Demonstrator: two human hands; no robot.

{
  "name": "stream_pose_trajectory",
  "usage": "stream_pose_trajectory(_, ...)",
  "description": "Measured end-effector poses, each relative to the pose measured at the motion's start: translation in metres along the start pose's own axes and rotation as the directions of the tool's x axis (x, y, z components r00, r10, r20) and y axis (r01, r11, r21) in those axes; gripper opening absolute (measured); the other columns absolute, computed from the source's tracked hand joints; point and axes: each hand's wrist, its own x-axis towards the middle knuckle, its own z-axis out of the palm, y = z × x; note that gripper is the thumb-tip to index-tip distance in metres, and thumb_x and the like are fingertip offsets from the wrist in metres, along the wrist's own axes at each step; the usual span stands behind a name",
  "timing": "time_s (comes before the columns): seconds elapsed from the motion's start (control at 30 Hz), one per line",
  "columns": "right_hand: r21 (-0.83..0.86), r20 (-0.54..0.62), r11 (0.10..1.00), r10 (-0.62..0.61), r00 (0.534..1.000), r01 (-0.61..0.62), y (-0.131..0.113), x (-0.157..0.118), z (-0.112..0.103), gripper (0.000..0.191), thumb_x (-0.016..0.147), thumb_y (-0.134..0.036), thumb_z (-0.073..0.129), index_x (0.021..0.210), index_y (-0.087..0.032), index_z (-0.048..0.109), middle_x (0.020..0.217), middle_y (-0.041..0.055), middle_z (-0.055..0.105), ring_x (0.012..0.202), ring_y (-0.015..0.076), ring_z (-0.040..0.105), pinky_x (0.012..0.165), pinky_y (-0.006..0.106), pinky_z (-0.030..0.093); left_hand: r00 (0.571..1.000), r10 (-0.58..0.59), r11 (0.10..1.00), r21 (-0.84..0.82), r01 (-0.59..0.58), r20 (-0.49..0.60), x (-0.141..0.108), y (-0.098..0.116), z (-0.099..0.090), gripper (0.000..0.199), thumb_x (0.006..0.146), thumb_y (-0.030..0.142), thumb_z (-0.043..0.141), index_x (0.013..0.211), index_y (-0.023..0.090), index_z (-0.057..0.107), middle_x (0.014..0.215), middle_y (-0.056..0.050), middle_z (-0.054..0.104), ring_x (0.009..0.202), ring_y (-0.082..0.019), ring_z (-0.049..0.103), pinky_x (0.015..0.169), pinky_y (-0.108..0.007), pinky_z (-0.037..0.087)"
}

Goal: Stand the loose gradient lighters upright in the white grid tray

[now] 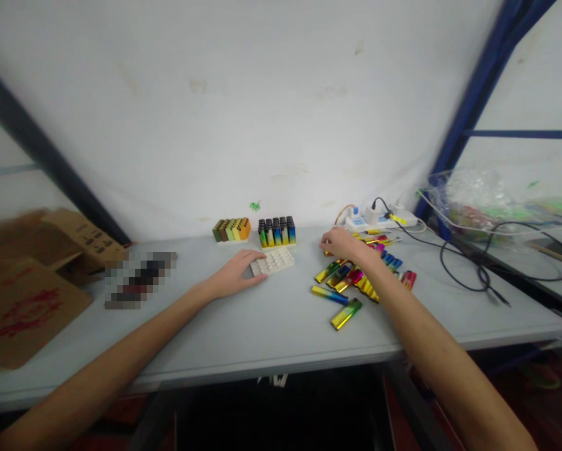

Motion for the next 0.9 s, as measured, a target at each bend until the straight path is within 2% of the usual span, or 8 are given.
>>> stream_pose_trajectory(0.1, 0.050, 0.002, 0.997, -0.066, 0.998, 0.066, 0.011, -0.004, -0.002, 0.035, 0.096, -0.040, 0.059, 0.116, -0.016, 0.076, 0.112, 0.0141, 0.076, 0.101, 0.0263, 0.070, 0.089, 0.031, 0.050, 1.000, -0.004, 1.000, 0.000, 0.004, 0.007, 0.000, -0.001, 0.000, 0.049, 0.092, 0.052, 0.062, 0.128, 0.019, 0.058, 0.131, -0.013, 0.062, 0.125, -0.030, 0.054, 0.112, -0.047, 0.043)
stream_pose_trajectory(0.17, 0.097, 0.080, 0.991, -0.100, 0.992, 0.092, 0.015, -0.008, -0.005, 0.041, 0.091, -0.044, 0.066, 0.123, -0.020, 0.073, 0.116, 0.0113, 0.075, 0.102, 0.0263, 0.070, 0.090, 0.031, 0.050, 1.000, 0.000, 1.000, 0.006, 0.000, 0.011, 0.000, -0.002, 0.000, 0.049, 0.092, 0.052, 0.061, 0.129, 0.019, 0.058, 0.132, -0.013, 0.061, 0.126, -0.029, 0.054, 0.112, -0.047, 0.042)
stream_pose_trajectory(0.27, 0.101, 0.192, 0.993, -0.085, 0.978, 0.066, 0.013, -0.009, -0.004, 0.038, 0.086, -0.036, 0.071, 0.121, -0.022, 0.072, 0.110, 0.0079, 0.076, 0.095, 0.0245, 0.070, 0.083, 0.030, 0.051, 1.000, 0.006, 1.000, 0.009, -0.006, 0.015, 0.000, -0.003, 0.000, 0.049, 0.093, 0.052, 0.061, 0.129, 0.020, 0.058, 0.133, -0.012, 0.061, 0.126, -0.029, 0.054, 0.112, -0.047, 0.042)
stream_pose_trajectory(0.33, 0.082, 0.182, 0.996, -0.056, 0.982, 0.042, 0.007, -0.007, 0.000, 0.027, 0.088, -0.027, 0.067, 0.113, -0.020, 0.074, 0.104, 0.0075, 0.076, 0.090, 0.0230, 0.070, 0.080, 0.028, 0.051, 1.000, 0.003, 1.000, 0.006, -0.003, 0.018, 0.001, -0.002, 0.000, 0.051, 0.093, 0.053, 0.060, 0.130, 0.019, 0.058, 0.133, -0.013, 0.061, 0.126, -0.030, 0.054, 0.112, -0.048, 0.042)
stream_pose_trajectory(0.47, 0.077, 0.076, 0.995, -0.063, 0.995, 0.057, -0.008, 0.001, 0.007, 0.020, 0.093, -0.018, 0.058, 0.104, -0.017, 0.074, 0.103, 0.0094, 0.076, 0.092, 0.0216, 0.069, 0.083, 0.027, 0.049, 1.000, -0.002, 1.000, -0.003, 0.002, 0.012, 0.000, -0.002, 0.000, 0.051, 0.092, 0.055, 0.060, 0.130, 0.020, 0.058, 0.132, -0.013, 0.062, 0.126, -0.031, 0.054, 0.112, -0.050, 0.042)
stream_pose_trajectory(0.57, 0.065, -0.084, 0.993, -0.088, 0.993, 0.094, -0.016, 0.003, 0.008, 0.026, 0.100, -0.019, 0.049, 0.107, -0.013, 0.073, 0.106, 0.0135, 0.073, 0.098, 0.0228, 0.067, 0.090, 0.029, 0.047, 1.000, 0.001, 1.000, -0.010, -0.001, 0.008, -0.001, -0.003, 0.001, 0.051, 0.093, 0.055, 0.060, 0.131, 0.021, 0.058, 0.133, -0.012, 0.061, 0.126, -0.030, 0.054, 0.112, -0.049, 0.043)
stream_pose_trajectory(0.73, 0.113, -0.323, 0.987, -0.076, 0.943, 0.118, -0.023, 0.003, 0.003, 0.032, 0.106, -0.026, 0.041, 0.116, -0.013, 0.068, 0.113, 0.0152, 0.066, 0.098, 0.0215, 0.067, 0.095, 0.030, 0.046, 1.000, 0.013, 1.000, -0.004, -0.012, 0.013, -0.001, -0.004, 0.002, 0.051, 0.094, 0.055, 0.058, 0.131, 0.020, 0.057, 0.134, -0.012, 0.060, 0.127, -0.030, 0.053, 0.112, -0.047, 0.042)
stream_pose_trajectory(0.9, 0.241, -0.407, 0.959, -0.037, 0.913, 0.147, -0.031, 0.000, 0.000, 0.028, 0.105, -0.028, 0.043, 0.121, -0.016, 0.062, 0.108, 0.0111, 0.069, 0.086, 0.0191, 0.068, 0.086, 0.029, 0.048, 1.000, 0.015, 1.000, -0.004, -0.015, 0.011, -0.001, -0.003, 0.001, 0.049, 0.094, 0.053, 0.059, 0.130, 0.019, 0.057, 0.134, -0.013, 0.060, 0.127, -0.029, 0.053, 0.112, -0.047, 0.042)
